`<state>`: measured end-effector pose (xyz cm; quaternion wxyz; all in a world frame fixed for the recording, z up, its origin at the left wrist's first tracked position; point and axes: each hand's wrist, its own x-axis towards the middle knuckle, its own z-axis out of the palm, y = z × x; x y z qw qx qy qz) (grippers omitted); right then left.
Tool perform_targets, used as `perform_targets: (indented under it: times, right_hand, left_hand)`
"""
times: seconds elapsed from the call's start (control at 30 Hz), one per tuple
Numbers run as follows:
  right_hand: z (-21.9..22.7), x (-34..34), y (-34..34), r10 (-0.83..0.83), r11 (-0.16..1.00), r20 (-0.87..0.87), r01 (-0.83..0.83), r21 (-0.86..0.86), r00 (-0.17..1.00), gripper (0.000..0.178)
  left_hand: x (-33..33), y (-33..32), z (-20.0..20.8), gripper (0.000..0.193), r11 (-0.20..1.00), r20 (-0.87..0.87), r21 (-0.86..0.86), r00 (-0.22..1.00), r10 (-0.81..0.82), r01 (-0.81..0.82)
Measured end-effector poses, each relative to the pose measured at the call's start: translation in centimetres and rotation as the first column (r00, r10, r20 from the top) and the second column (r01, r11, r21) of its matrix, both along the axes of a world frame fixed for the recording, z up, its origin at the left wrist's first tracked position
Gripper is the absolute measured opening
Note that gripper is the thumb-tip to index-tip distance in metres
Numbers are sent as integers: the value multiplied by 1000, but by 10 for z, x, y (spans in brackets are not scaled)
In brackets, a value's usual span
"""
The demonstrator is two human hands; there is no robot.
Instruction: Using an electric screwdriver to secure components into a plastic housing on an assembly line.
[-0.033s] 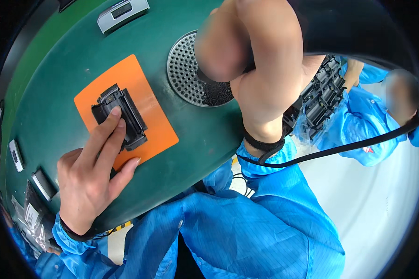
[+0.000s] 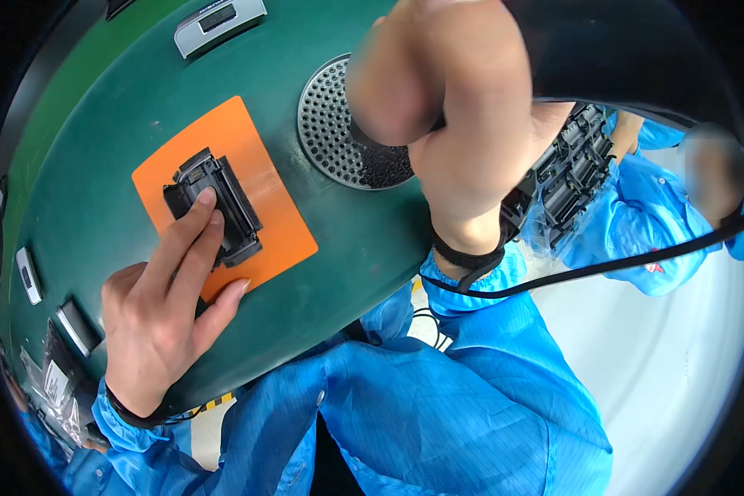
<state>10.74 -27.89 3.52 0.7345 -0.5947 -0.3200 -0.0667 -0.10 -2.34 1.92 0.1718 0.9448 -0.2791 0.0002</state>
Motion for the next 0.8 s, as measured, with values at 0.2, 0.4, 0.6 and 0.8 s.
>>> perform_targets:
  times: [0.2,0.4,0.6,0.8]
  right_hand:
    - [-6,-4,14,-81,996,-23,81,28,996,22]
    - [28,-5,-4,61,993,-34,-57,107,998,29]
    - [37,-13,11,325,946,-2,-325,-17,946,28]
    - [16,-27,44,507,857,-34,-508,-91,861,27]
  left_hand:
    - [-6,5,1,47,999,-14,1,999,32,-32]
    - [-7,4,0,46,1000,-11,14,1000,14,-14]
    - [-1,8,-5,46,999,-29,-35,999,-20,19]
    - [-1,14,-9,44,996,-73,-88,997,-19,13]
